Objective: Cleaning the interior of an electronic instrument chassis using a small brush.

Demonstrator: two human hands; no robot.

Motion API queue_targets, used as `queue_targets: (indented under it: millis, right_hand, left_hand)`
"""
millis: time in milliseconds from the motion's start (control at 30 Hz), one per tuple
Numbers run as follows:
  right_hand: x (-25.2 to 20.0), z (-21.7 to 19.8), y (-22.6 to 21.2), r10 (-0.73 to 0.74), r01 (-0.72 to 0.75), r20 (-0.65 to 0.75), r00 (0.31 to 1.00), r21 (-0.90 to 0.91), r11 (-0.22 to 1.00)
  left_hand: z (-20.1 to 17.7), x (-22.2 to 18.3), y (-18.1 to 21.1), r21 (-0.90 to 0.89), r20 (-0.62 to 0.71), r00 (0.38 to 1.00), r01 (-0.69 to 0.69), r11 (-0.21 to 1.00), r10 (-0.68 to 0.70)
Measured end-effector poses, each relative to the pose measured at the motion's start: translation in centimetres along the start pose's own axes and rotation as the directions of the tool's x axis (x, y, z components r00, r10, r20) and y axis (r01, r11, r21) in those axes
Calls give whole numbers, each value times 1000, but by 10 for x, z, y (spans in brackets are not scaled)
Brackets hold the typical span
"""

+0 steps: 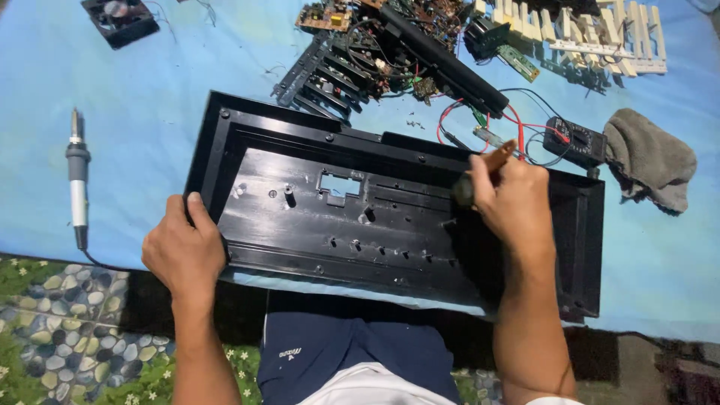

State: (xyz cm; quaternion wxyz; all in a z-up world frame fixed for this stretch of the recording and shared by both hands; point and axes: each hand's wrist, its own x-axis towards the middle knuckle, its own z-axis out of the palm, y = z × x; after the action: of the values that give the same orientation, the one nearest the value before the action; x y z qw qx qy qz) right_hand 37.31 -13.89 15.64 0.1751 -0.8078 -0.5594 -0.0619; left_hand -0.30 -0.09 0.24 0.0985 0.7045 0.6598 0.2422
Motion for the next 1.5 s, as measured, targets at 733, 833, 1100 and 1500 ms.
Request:
queue_targets:
  millis: [733,833,1100,1500]
  right_hand:
    - [-57,2,88,206,-250,-207,956,-215,944]
    - [-48,-2,62,203,-193,-159,966,79,978]
    - [-72,-12,108,220,-227,-257,941,5,974]
    - [-88,-25,112,313,-289,-83,946,223,931]
  left_hand:
    - [7,-5,-7,181,-17,997,-75,981,79]
    - [5,-6,-4,176,-22,998,-58,983,63]
    - [9,-5,-11,177,10,999,-45,983,44]
    - [18,-6,-21,185,0,999,-48,982,49]
